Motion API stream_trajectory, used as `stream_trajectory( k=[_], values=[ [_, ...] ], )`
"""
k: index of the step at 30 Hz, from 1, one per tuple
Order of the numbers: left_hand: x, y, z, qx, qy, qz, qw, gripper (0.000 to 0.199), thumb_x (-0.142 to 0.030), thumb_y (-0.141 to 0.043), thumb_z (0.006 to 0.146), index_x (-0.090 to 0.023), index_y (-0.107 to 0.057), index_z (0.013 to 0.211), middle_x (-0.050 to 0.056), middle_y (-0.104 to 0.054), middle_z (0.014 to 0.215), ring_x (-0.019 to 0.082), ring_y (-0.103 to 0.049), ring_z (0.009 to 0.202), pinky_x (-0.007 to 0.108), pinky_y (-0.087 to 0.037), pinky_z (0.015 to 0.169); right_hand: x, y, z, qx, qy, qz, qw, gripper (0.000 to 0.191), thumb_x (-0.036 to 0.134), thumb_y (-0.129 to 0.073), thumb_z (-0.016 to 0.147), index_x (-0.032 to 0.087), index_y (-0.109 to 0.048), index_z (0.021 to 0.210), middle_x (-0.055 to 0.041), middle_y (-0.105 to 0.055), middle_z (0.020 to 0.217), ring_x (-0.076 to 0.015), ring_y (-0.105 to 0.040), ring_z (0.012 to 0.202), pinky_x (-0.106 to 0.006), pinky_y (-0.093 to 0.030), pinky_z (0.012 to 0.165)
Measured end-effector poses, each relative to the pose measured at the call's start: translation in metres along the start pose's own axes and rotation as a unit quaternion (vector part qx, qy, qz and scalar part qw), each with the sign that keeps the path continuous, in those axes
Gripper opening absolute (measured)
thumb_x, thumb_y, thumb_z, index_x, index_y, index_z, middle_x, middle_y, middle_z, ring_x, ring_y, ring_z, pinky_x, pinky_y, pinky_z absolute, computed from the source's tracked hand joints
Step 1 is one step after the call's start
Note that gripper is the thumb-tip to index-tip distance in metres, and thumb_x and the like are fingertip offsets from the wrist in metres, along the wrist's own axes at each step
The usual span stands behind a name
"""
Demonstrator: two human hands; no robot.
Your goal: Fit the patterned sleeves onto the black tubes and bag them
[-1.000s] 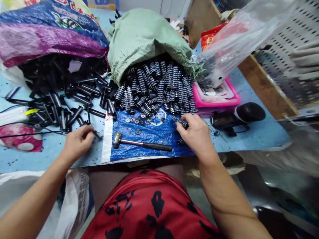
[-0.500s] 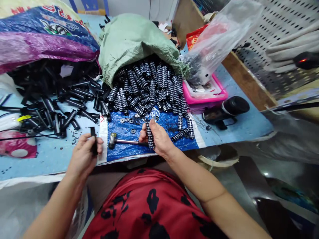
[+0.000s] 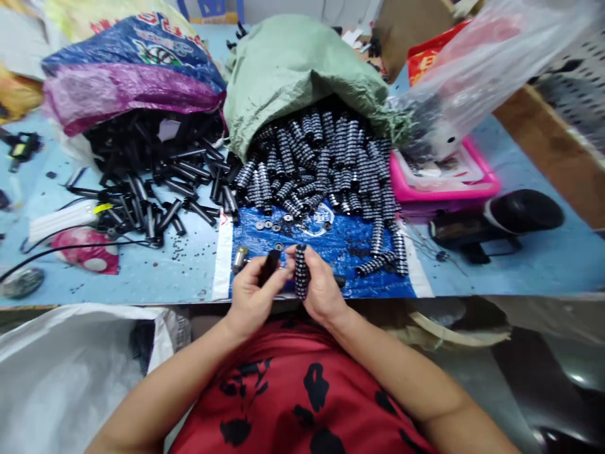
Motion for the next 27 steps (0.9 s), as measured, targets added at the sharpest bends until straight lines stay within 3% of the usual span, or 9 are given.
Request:
stream_trajectory(
  k=[2, 4, 7, 10, 12, 13, 19, 24, 27],
  values=[
    [0.0, -0.008, 0.0, 0.016, -0.029, 0.021, 0.999, 0.032, -0.043, -0.081, 0.079, -0.02, -0.071, 0.099, 0.004, -0.071, 0.093, 0.017, -0.065, 0.081, 0.03, -0.053, 0.079, 0.0, -0.002, 0.0, -0.009, 0.027, -0.007, 1.0, 0.046, 0.065, -0.058, 0.094, 0.022, -0.072, 0.102, -0.0046, -0.071, 0.096, -0.0182, -0.067, 0.087, -0.034, -0.057, 0.084],
    [0.002, -0.011, 0.001, 0.031, -0.035, 0.04, 0.998, 0.033, -0.042, -0.081, 0.079, -0.02, -0.073, 0.102, 0.004, -0.071, 0.091, 0.017, -0.063, 0.082, 0.031, -0.053, 0.08, 0.001, -0.007, -0.001, 0.017, 0.049, -0.051, 0.997, 0.045, 0.061, -0.05, 0.1, 0.023, -0.073, 0.109, -0.0069, -0.072, 0.117, -0.0227, -0.066, 0.11, -0.041, -0.052, 0.105],
    [0.005, -0.004, 0.0, 0.038, 0.01, 0.021, 0.999, 0.034, -0.045, -0.078, 0.081, -0.018, -0.073, 0.102, 0.004, -0.07, 0.088, 0.017, -0.061, 0.077, 0.03, -0.053, 0.075, 0.018, -0.012, -0.006, 0.104, 0.15, -0.184, 0.966, 0.06, 0.065, -0.052, 0.099, 0.025, -0.058, 0.143, -0.0117, -0.056, 0.149, -0.0284, -0.054, 0.138, -0.047, -0.046, 0.116],
    [0.006, 0.007, -0.003, 0.05, 0.06, -0.028, 0.997, 0.037, -0.046, -0.081, 0.078, -0.017, -0.073, 0.1, 0.005, -0.07, 0.09, 0.017, -0.061, 0.078, 0.03, -0.053, 0.074, 0.042, -0.02, -0.022, 0.197, 0.338, -0.375, 0.84, 0.11, 0.066, -0.079, 0.078, 0.026, -0.025, 0.165, -0.0185, -0.024, 0.17, -0.0375, -0.028, 0.156, -0.054, -0.043, 0.119],
    [0.004, 0.011, -0.006, 0.066, 0.059, -0.036, 0.995, 0.037, -0.046, -0.084, 0.076, -0.017, -0.073, 0.097, 0.003, -0.068, 0.085, 0.015, -0.058, 0.073, 0.027, -0.051, 0.069, 0.047, -0.025, -0.033, 0.238, 0.423, -0.457, 0.745, 0.115, 0.052, -0.085, 0.078, 0.025, -0.017, 0.167, -0.0208, -0.025, 0.169, -0.037, -0.029, 0.156, -0.056, -0.042, 0.12],
    [0.003, 0.012, -0.006, 0.071, 0.055, -0.036, 0.995, 0.037, -0.047, -0.084, 0.077, -0.017, -0.072, 0.095, 0.002, -0.066, 0.08, 0.013, -0.056, 0.069, 0.026, -0.049, 0.065, 0.048, -0.026, -0.036, 0.247, 0.446, -0.472, 0.719, 0.11, 0.045, -0.083, 0.082, 0.024, -0.017, 0.167, -0.0213, -0.032, 0.166, -0.0354, -0.035, 0.154, -0.055, -0.044, 0.119],
    [0.005, 0.02, -0.01, -0.016, 0.043, -0.034, 0.998, 0.059, -0.068, -0.048, 0.098, -0.015, -0.064, 0.079, 0.001, -0.055, 0.067, 0.009, -0.043, 0.057, 0.024, -0.038, 0.056, 0.052, -0.031, -0.047, 0.207, 0.499, -0.466, 0.701, 0.109, 0.048, -0.085, 0.079, 0.011, -0.027, 0.164, -0.0244, -0.047, 0.155, -0.0343, -0.05, 0.144, -0.049, -0.05, 0.116],
    [0.001, 0.013, -0.011, 0.001, 0.039, -0.105, 0.994, 0.046, -0.06, -0.069, 0.09, -0.016, -0.074, 0.103, 0.004, -0.07, 0.091, 0.014, -0.059, 0.082, 0.025, -0.049, 0.08, 0.05, -0.037, -0.058, 0.169, 0.548, -0.489, 0.657, 0.102, 0.035, -0.083, 0.083, 0.009, -0.027, 0.164, -0.0238, -0.048, 0.154, -0.0327, -0.052, 0.142, -0.046, -0.052, 0.115],
    [0.006, 0.013, -0.01, 0.02, 0.088, -0.154, 0.984, 0.045, -0.054, -0.079, 0.083, -0.015, -0.076, 0.105, 0.004, -0.072, 0.09, 0.013, -0.06, 0.079, 0.025, -0.05, 0.077, 0.046, -0.039, -0.06, 0.147, 0.543, -0.526, 0.638, 0.1, 0.035, -0.082, 0.084, 0.009, -0.027, 0.164, -0.0246, -0.049, 0.153, -0.0331, -0.053, 0.141, -0.045, -0.053, 0.114]
  ],
)
Point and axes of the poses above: each hand's wrist, its own z-axis towards the middle knuckle, its own y-axis out of the back of the hand, x = y × z, the point moved 8 cm from there along z, towards the middle knuckle
